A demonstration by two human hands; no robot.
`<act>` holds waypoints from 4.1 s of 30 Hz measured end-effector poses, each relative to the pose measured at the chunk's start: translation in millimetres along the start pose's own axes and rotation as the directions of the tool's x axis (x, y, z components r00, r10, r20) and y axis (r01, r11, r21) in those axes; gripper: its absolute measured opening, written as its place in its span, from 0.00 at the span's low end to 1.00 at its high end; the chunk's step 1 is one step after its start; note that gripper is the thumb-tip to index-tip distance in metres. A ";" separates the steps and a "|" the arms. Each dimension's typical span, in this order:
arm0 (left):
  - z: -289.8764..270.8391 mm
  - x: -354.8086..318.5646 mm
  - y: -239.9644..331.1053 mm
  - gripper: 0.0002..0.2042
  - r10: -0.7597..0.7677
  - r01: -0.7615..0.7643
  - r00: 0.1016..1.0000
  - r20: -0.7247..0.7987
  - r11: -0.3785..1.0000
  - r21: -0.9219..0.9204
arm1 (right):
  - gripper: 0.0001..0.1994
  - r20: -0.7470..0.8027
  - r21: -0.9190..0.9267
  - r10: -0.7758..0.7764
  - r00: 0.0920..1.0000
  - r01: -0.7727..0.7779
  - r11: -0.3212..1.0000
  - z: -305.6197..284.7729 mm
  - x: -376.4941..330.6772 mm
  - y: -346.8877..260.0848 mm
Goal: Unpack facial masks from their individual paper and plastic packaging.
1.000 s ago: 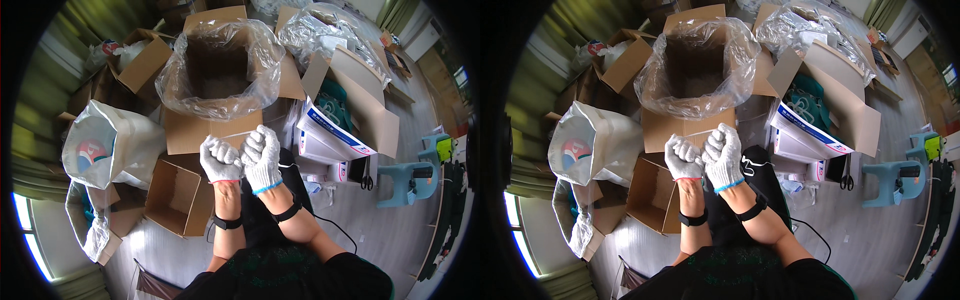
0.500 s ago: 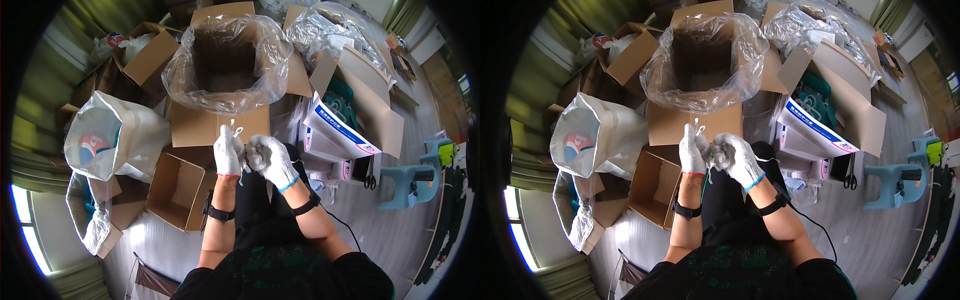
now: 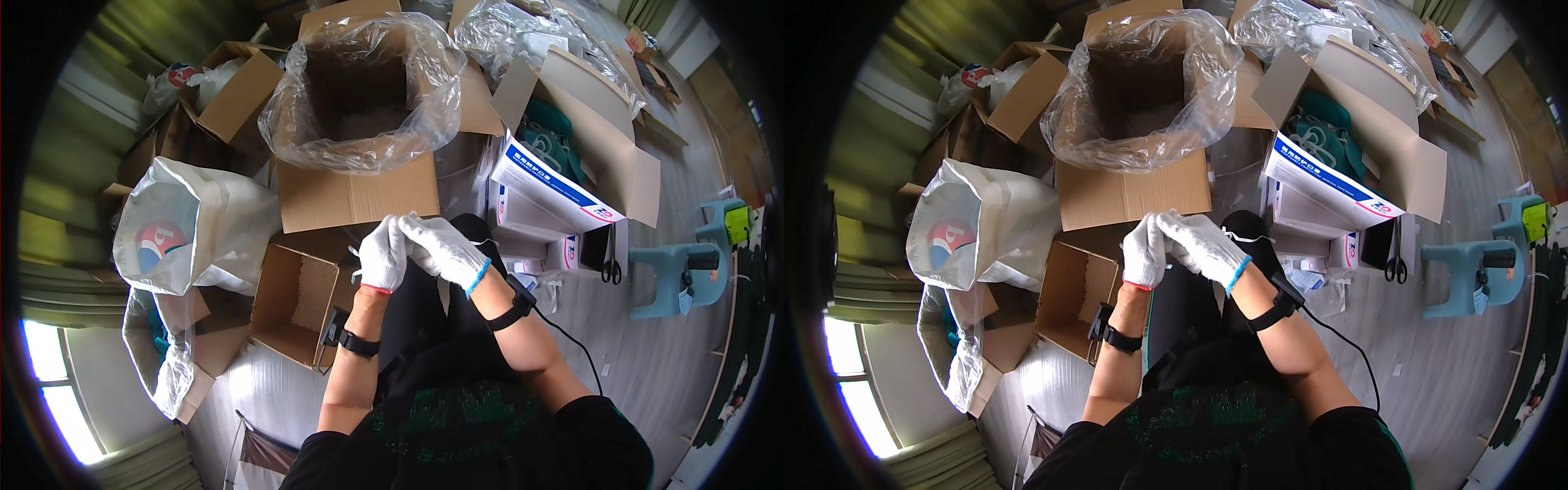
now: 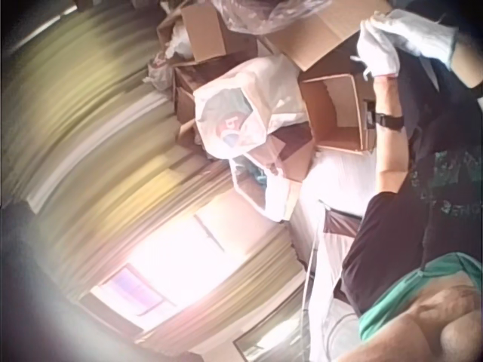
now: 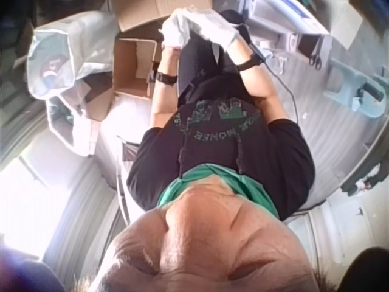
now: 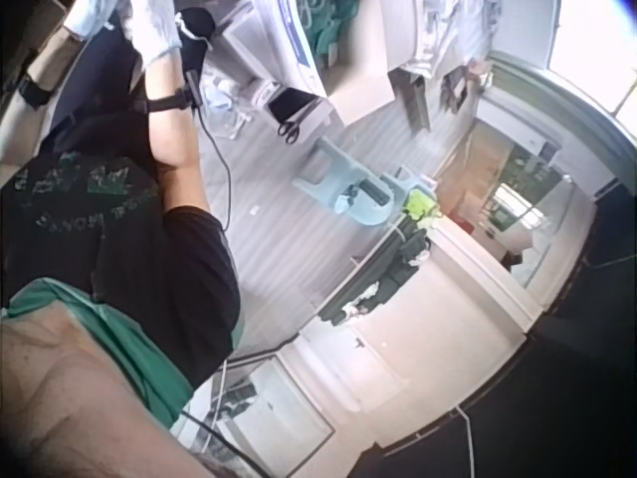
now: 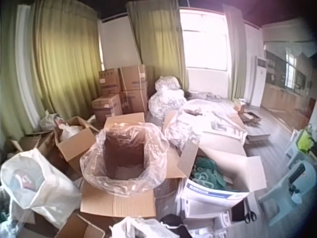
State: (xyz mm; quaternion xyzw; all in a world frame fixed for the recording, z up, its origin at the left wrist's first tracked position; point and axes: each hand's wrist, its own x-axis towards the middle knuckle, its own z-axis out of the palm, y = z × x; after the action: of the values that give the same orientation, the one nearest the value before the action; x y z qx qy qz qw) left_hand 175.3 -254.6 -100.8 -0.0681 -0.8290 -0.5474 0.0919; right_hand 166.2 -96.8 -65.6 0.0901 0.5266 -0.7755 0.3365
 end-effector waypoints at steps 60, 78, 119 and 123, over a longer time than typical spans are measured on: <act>19.6 -77.4 -108.2 0.08 -0.452 0.502 0.865 -0.218 0.774 0.386 | 0.07 -0.071 0.150 0.159 0.985 -0.148 0.978 19.0 -68.4 70.6; 30.2 -118.5 -94.7 0.20 -0.360 0.345 0.929 -0.081 0.769 0.538 | 0.10 0.011 -0.044 -0.079 0.997 0.080 0.996 66.3 67.2 77.0; 57.8 -72.1 -18.2 0.08 -0.636 0.639 0.730 0.249 0.505 -0.580 | 0.11 -0.260 -0.726 -0.486 0.835 0.163 0.669 -49.4 -37.0 49.9; 54.6 -72.8 -8.6 0.11 -0.463 0.523 0.852 0.245 0.723 -0.451 | 0.13 -0.276 -0.642 -0.274 0.921 0.035 0.766 -49.3 -35.9 29.1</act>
State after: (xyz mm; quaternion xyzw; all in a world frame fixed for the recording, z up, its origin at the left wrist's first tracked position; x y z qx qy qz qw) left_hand 240.1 -208.6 -146.0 0.1021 -0.6490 -0.7433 -0.1261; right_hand 200.8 -44.6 -91.0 0.0668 0.8111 -0.5523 0.1805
